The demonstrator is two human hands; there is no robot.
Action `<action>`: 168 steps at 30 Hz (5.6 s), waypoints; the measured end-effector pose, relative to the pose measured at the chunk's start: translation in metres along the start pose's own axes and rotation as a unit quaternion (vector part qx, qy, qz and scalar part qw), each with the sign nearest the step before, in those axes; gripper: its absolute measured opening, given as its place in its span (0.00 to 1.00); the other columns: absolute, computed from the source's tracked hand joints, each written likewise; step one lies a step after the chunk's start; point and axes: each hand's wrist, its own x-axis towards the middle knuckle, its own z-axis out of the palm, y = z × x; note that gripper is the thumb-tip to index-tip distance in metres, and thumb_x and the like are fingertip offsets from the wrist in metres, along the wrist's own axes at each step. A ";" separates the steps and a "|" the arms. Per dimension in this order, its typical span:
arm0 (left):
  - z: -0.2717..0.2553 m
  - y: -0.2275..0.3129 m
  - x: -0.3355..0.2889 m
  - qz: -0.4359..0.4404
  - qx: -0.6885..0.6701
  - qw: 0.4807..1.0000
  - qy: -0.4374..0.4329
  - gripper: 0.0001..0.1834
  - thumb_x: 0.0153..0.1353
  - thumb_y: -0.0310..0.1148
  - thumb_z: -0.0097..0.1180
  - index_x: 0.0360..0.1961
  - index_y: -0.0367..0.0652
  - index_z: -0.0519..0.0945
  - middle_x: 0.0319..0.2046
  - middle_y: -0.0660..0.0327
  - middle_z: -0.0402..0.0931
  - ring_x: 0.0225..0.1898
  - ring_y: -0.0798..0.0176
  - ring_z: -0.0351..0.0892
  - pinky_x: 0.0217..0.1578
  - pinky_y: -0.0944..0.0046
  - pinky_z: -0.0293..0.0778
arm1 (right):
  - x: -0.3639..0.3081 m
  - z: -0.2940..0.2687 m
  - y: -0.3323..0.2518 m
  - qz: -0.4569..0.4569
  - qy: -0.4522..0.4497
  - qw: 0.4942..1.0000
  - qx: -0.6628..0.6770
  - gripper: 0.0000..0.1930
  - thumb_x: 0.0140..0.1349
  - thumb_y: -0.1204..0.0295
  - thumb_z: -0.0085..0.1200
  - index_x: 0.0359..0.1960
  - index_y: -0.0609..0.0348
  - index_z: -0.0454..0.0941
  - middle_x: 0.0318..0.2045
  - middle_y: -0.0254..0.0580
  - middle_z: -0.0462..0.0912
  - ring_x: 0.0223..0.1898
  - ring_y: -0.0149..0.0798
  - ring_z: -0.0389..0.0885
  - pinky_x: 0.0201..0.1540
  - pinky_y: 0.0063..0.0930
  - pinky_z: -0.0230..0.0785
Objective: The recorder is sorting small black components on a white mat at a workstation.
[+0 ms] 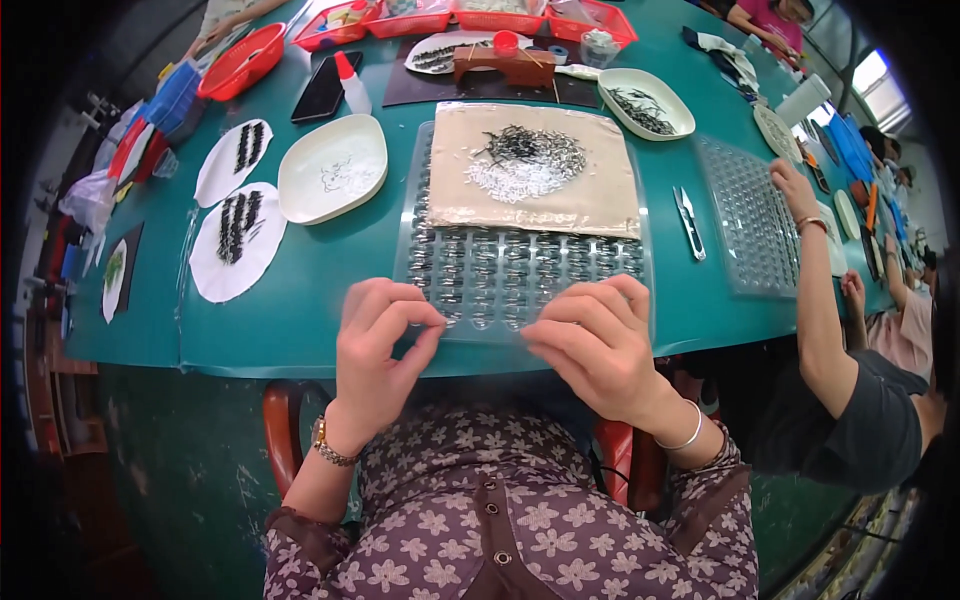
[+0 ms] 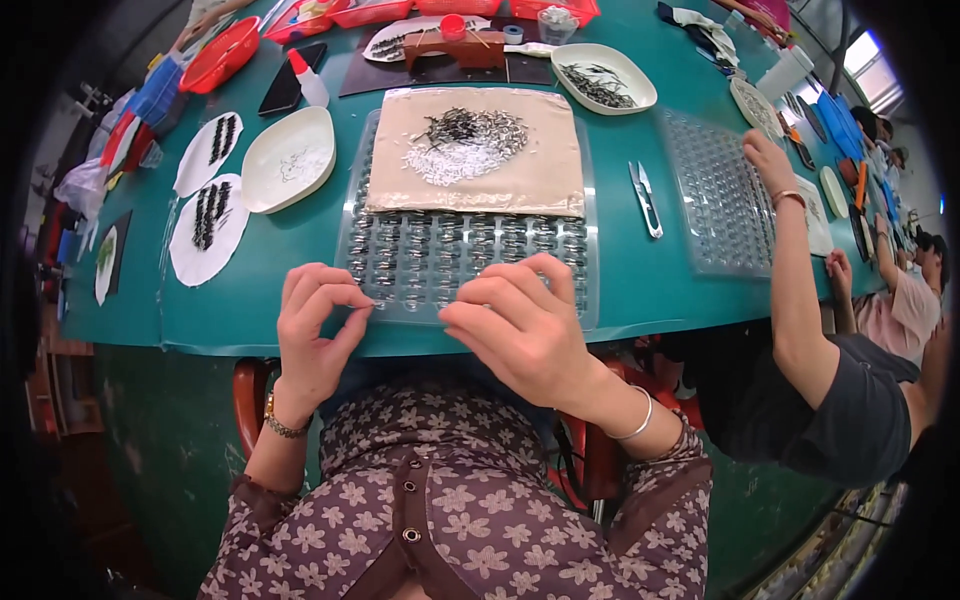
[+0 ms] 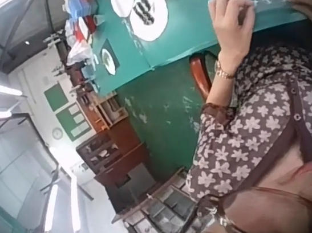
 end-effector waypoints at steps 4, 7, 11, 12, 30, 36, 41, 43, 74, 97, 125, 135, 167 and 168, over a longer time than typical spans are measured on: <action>0.007 0.009 -0.010 -0.035 -0.077 0.996 -0.028 0.11 0.50 0.19 0.67 0.35 0.43 0.84 0.40 0.64 0.82 0.41 0.60 0.77 0.44 0.63 0.74 | 0.018 0.020 -0.012 -0.010 -0.009 0.999 0.037 0.09 0.56 0.70 0.68 0.38 0.48 0.84 0.38 0.27 0.83 0.45 0.34 0.79 0.61 0.39 0.56; 0.014 0.017 -0.021 -0.084 -0.158 0.983 -0.047 0.11 0.51 0.17 0.67 0.35 0.42 0.84 0.39 0.62 0.82 0.37 0.61 0.78 0.39 0.65 0.76 | 0.013 0.030 -0.014 -0.025 -0.002 0.998 0.062 0.08 0.58 0.70 0.67 0.38 0.47 0.81 0.36 0.25 0.82 0.43 0.31 0.78 0.61 0.40 0.55; 0.019 0.012 -0.026 -0.060 -0.173 0.982 -0.035 0.12 0.52 0.14 0.66 0.36 0.40 0.83 0.38 0.61 0.82 0.35 0.65 0.78 0.38 0.68 0.75 | 0.009 0.032 -0.012 -0.004 -0.016 0.997 0.073 0.09 0.56 0.71 0.69 0.37 0.46 0.84 0.33 0.24 0.83 0.41 0.31 0.79 0.62 0.41 0.54; 0.019 0.012 -0.027 -0.051 -0.178 0.982 -0.031 0.12 0.52 0.13 0.65 0.36 0.39 0.82 0.38 0.61 0.82 0.34 0.66 0.78 0.38 0.69 0.75 | 0.008 0.033 -0.012 0.002 -0.019 0.997 0.076 0.09 0.55 0.71 0.69 0.37 0.45 0.85 0.32 0.24 0.84 0.40 0.31 0.80 0.62 0.42 0.53; 0.020 0.020 -0.038 -0.174 -0.285 0.942 -0.043 0.12 0.55 0.13 0.64 0.40 0.37 0.82 0.39 0.60 0.84 0.36 0.66 0.81 0.42 0.70 0.77 | -0.004 0.026 -0.016 0.003 -0.023 0.997 0.077 0.07 0.56 0.73 0.68 0.34 0.46 0.83 0.31 0.22 0.83 0.38 0.29 0.80 0.65 0.44 0.51; 0.016 0.020 -0.041 -0.083 -0.182 0.978 -0.062 0.10 0.55 0.17 0.67 0.38 0.40 0.84 0.37 0.64 0.84 0.33 0.66 0.80 0.37 0.68 0.75 | -0.010 0.030 -0.022 -0.024 -0.017 0.997 0.068 0.07 0.54 0.75 0.68 0.32 0.45 0.83 0.30 0.21 0.84 0.38 0.30 0.81 0.66 0.45 0.48; 0.006 0.017 -0.033 0.006 -0.078 0.996 -0.041 0.10 0.52 0.18 0.68 0.36 0.41 0.84 0.38 0.63 0.83 0.36 0.62 0.79 0.41 0.64 0.75 | -0.003 0.031 -0.022 -0.015 -0.018 0.996 0.080 0.08 0.55 0.75 0.68 0.33 0.46 0.84 0.31 0.22 0.84 0.38 0.30 0.80 0.67 0.45 0.48; -0.001 0.012 -0.023 0.033 -0.013 0.999 -0.026 0.10 0.51 0.20 0.68 0.35 0.41 0.85 0.39 0.64 0.83 0.39 0.60 0.78 0.44 0.62 0.74 | 0.000 0.031 -0.022 -0.010 -0.020 0.996 0.088 0.08 0.55 0.75 0.68 0.34 0.46 0.84 0.32 0.22 0.85 0.38 0.30 0.80 0.67 0.45 0.48; -0.013 -0.028 0.129 0.126 0.040 0.983 -0.128 0.04 0.56 0.24 0.66 0.32 0.41 0.82 0.41 0.63 0.76 0.45 0.58 0.73 0.49 0.59 0.72 | 0.023 0.002 0.003 0.031 -0.013 0.984 0.174 0.10 0.57 0.78 0.68 0.40 0.50 0.87 0.34 0.26 0.85 0.35 0.29 0.78 0.60 0.36 0.55; 0.038 -0.051 0.198 -0.067 -0.160 0.972 -0.161 0.04 0.64 0.22 0.57 0.37 0.40 0.83 0.34 0.63 0.82 0.33 0.67 0.77 0.37 0.67 0.76 | 0.050 -0.027 0.063 0.131 -0.037 0.976 0.172 0.09 0.55 0.80 0.67 0.36 0.54 0.87 0.31 0.29 0.85 0.37 0.33 0.78 0.54 0.29 0.64; 0.113 0.048 0.214 -0.179 -0.364 0.892 -0.199 0.06 0.66 0.19 0.56 0.43 0.35 0.81 0.29 0.62 0.80 0.30 0.69 0.79 0.35 0.74 0.75 | 0.087 -0.073 0.197 0.131 0.076 0.945 0.289 0.04 0.58 0.79 0.61 0.33 0.61 0.77 0.27 0.40 0.81 0.26 0.37 0.76 0.33 0.31 0.72; 0.132 0.068 0.199 -0.179 -0.342 0.909 -0.159 0.04 0.68 0.18 0.56 0.42 0.33 0.81 0.31 0.60 0.81 0.31 0.69 0.79 0.38 0.73 0.78 | 0.060 -0.077 0.193 0.121 0.072 0.920 0.367 0.07 0.53 0.83 0.63 0.32 0.61 0.80 0.26 0.37 0.84 0.27 0.34 0.78 0.34 0.28 0.72; 0.124 0.047 0.208 -0.048 -0.185 0.974 -0.125 0.06 0.64 0.16 0.59 0.41 0.34 0.82 0.30 0.62 0.82 0.30 0.68 0.81 0.36 0.71 0.77 | 0.073 -0.057 0.193 0.069 0.076 0.946 0.306 0.08 0.53 0.81 0.64 0.32 0.58 0.79 0.27 0.38 0.84 0.28 0.41 0.81 0.35 0.33 0.75; 0.124 0.050 0.207 -0.048 -0.186 0.973 -0.125 0.06 0.64 0.16 0.59 0.41 0.34 0.82 0.30 0.62 0.82 0.30 0.68 0.81 0.36 0.71 0.77 | 0.071 -0.058 0.192 0.070 0.076 0.947 0.306 0.08 0.53 0.81 0.64 0.32 0.58 0.79 0.27 0.38 0.84 0.28 0.41 0.81 0.35 0.33 0.75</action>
